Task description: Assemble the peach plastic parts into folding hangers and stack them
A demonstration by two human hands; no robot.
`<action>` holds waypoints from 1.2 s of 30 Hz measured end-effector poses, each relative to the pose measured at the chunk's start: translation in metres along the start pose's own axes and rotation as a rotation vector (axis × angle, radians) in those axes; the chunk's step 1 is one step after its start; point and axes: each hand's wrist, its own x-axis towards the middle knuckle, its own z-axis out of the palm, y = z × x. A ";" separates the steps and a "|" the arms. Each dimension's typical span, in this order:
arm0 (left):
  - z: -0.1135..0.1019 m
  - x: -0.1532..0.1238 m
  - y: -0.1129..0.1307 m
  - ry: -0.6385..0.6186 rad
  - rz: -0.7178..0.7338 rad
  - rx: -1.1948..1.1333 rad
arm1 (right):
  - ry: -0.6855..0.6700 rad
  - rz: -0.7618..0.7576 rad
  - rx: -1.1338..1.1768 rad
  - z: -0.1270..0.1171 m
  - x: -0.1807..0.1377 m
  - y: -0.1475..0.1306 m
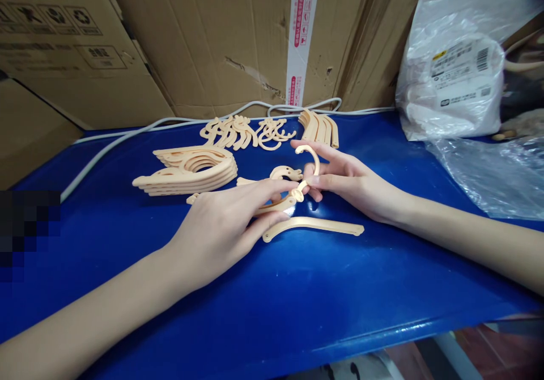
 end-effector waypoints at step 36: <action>-0.002 0.000 -0.001 -0.057 -0.026 0.023 | -0.010 -0.067 -0.268 0.003 -0.005 0.000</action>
